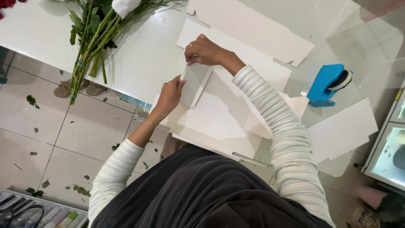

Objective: The person folds and assembles a white cardboard flower delivery box by hand on a white table.

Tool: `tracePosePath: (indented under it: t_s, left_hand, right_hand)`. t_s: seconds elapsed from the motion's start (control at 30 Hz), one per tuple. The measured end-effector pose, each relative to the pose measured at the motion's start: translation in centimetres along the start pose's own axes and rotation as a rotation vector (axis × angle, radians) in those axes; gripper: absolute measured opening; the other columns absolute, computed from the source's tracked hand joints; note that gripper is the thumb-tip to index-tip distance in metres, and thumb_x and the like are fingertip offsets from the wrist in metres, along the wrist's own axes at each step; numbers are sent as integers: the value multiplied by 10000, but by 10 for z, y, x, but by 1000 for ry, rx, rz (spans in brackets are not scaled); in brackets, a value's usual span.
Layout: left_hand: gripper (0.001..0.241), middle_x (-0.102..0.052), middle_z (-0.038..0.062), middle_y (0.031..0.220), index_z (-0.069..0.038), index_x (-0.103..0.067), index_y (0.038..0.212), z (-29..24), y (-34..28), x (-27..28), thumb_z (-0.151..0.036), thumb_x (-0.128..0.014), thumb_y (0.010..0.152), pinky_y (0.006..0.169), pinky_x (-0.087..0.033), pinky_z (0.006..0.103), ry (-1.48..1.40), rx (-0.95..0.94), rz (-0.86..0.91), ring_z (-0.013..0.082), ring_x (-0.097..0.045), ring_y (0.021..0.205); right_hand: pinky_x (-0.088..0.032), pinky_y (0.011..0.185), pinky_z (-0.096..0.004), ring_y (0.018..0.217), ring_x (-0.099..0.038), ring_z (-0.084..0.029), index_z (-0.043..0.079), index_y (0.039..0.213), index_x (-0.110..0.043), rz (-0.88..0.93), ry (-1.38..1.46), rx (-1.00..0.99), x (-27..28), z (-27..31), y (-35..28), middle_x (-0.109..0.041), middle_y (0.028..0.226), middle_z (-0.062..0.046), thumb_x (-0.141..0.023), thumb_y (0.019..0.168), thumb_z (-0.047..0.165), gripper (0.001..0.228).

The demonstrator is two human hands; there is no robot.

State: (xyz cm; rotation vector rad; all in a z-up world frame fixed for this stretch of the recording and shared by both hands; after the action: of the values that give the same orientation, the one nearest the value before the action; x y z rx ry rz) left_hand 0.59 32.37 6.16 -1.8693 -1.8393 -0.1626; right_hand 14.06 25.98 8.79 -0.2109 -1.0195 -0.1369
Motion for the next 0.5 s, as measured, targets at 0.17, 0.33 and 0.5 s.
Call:
tracePosePath:
  t_s: [0.17, 0.33, 0.5]
  left_hand:
    - [410, -268, 2, 602, -94, -318, 730, 36, 3, 0, -177, -458, 1106, 567, -205, 357, 10, -28, -155, 160, -204, 638]
    - [392, -249, -32, 614, -99, -355, 754, 26, -4, 3, -172, -465, 1123, 556, -189, 319, -38, -35, -136, 117, -190, 620]
    - [303, -516, -26, 696, -96, -597, 920, 30, -26, 13, -225, -398, 1109, 612, -310, 293, -67, 93, 68, 110, -407, 643]
  right_hand:
    - [-453, 769, -311, 831, -646, -151, 157, 942, -791, -17, 276, -13, 7, -3, -2, -757, 918, 42, -787, 934, 241, 85]
    - [-455, 814, -295, 903, -639, -140, 148, 981, -769, 5, 393, -172, 24, -24, -8, -748, 974, 25, -738, 959, 198, 63]
    - [-397, 724, -321, 753, -540, -158, 120, 878, -724, -86, 318, -110, 19, -28, -9, -653, 791, 7, -760, 951, 172, 97]
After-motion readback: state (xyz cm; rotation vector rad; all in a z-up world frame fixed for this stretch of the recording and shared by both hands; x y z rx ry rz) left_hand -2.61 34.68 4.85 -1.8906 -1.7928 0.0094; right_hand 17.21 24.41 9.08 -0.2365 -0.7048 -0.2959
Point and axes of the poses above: each hand's wrist, its own y-axis towards the middle knuckle, its own x-axis out of the back of the hand, z = x × y, the point moved 9 cm from there along y, towards the middle knuckle
